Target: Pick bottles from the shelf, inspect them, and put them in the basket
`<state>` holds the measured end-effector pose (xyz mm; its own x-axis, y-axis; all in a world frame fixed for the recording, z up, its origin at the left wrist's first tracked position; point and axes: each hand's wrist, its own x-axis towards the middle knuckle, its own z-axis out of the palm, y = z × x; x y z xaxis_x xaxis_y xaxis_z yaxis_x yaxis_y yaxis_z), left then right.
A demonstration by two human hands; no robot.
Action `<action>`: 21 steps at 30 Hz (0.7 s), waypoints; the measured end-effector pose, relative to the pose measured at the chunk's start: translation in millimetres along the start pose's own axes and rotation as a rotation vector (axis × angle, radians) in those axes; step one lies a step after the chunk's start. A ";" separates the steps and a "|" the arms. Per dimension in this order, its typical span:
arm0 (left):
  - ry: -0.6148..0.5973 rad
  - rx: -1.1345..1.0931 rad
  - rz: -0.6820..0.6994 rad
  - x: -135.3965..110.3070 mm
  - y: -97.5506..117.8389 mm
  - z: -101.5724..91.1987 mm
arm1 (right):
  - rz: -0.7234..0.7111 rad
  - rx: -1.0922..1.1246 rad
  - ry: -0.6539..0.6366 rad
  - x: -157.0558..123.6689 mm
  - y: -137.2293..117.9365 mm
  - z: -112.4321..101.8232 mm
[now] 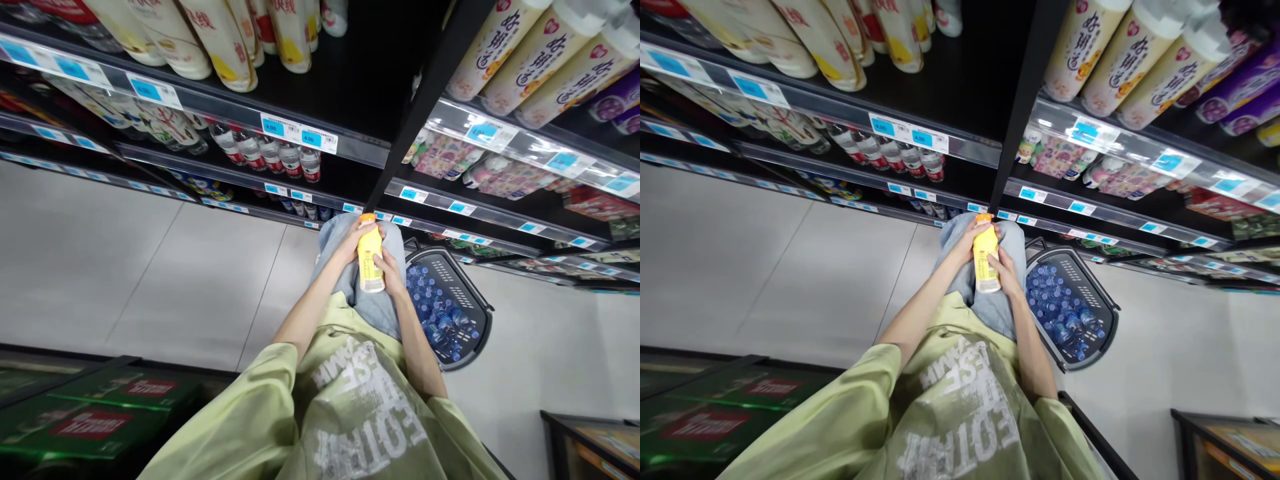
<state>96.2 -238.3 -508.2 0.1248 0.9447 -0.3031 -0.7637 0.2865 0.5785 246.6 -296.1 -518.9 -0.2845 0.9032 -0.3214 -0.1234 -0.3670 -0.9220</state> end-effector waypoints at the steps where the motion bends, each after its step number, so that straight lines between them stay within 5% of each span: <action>1: 0.005 0.000 -0.001 0.6 -0.3 -0.9 | 0.002 0.010 0.001 -0.1 0.4 0.0; 21: 0.038 0.007 -0.004 -0.1 0.3 0.6 | 0.040 -0.047 0.034 0.4 2.0 2.1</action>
<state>96.4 -238.2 -507.5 0.1035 0.9370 -0.3336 -0.7585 0.2913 0.5829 244.3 -296.9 -520.5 -0.2556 0.8954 -0.3645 -0.0674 -0.3926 -0.9172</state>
